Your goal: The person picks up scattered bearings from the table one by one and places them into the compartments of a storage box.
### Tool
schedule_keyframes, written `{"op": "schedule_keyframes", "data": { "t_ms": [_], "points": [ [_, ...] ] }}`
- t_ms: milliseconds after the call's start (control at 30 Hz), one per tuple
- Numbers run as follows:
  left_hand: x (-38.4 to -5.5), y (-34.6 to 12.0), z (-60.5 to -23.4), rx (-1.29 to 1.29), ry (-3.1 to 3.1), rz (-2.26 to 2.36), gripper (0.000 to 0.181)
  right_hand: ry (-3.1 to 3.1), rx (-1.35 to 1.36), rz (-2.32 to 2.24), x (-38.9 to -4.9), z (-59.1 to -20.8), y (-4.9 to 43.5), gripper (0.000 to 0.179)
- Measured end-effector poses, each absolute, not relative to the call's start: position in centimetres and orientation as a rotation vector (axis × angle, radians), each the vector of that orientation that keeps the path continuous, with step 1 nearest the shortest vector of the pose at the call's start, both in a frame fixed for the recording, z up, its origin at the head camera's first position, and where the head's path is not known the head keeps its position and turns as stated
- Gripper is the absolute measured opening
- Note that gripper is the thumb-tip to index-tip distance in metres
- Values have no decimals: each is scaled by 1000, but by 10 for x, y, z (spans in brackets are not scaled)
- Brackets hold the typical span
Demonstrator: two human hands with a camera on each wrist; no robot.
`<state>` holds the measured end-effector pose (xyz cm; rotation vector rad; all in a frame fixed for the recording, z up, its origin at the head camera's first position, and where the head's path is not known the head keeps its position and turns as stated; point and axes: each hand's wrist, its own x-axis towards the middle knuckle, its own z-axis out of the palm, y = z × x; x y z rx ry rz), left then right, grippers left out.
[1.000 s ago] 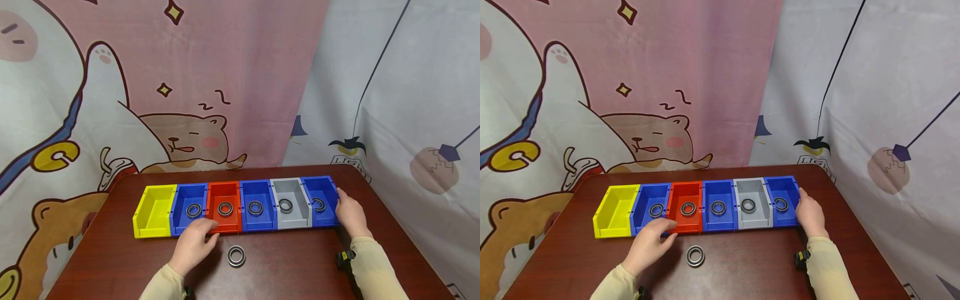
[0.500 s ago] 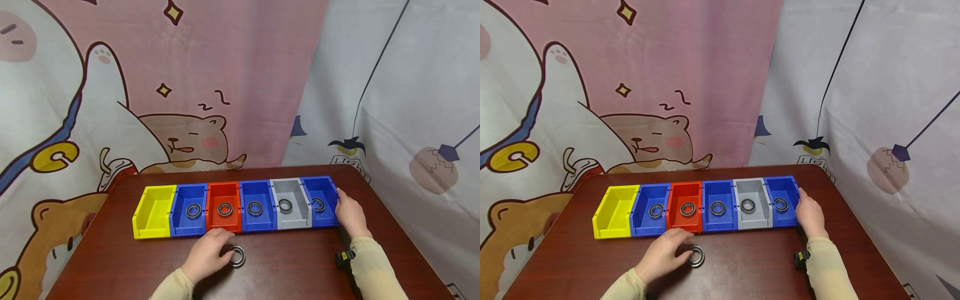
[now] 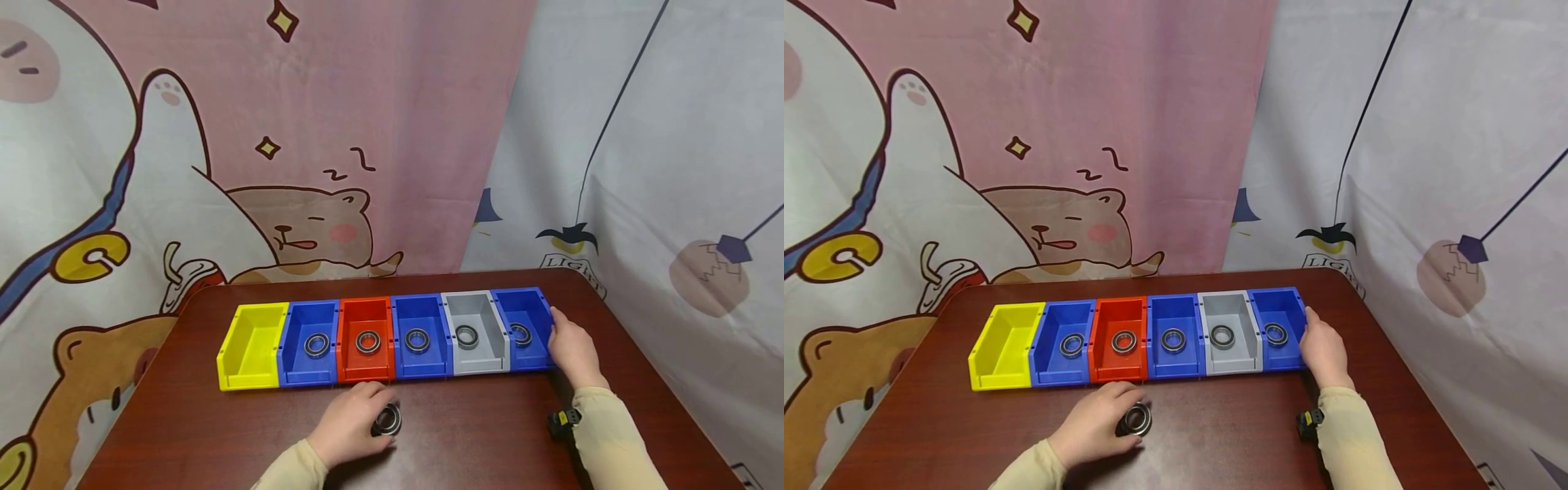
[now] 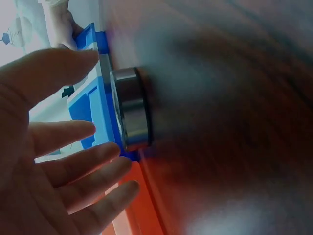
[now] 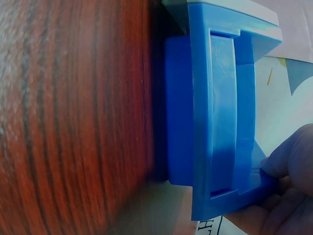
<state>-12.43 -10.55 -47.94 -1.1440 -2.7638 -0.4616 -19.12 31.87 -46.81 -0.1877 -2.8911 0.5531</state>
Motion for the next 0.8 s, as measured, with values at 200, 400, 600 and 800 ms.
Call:
{"op": "schedule_keyframes", "data": {
  "t_ms": [200, 400, 600, 800],
  "points": [
    [-125, -101, -481, -1194, -2866, -426, 65, -2898, -196, 556, -191, -467, 319, 47],
    [-126, -97, -481, -1221, -2919, -400, 59, -2899, -204, 554, -190, -468, 318, 47],
    [-126, -94, -483, -1236, -2870, -341, 46, -2894, -200, 557, -191, -467, 317, 46],
    [-126, -93, -483, -1234, -2804, -327, 38, -2892, -193, 554, -190, -466, 317, 46]
  ]
}}
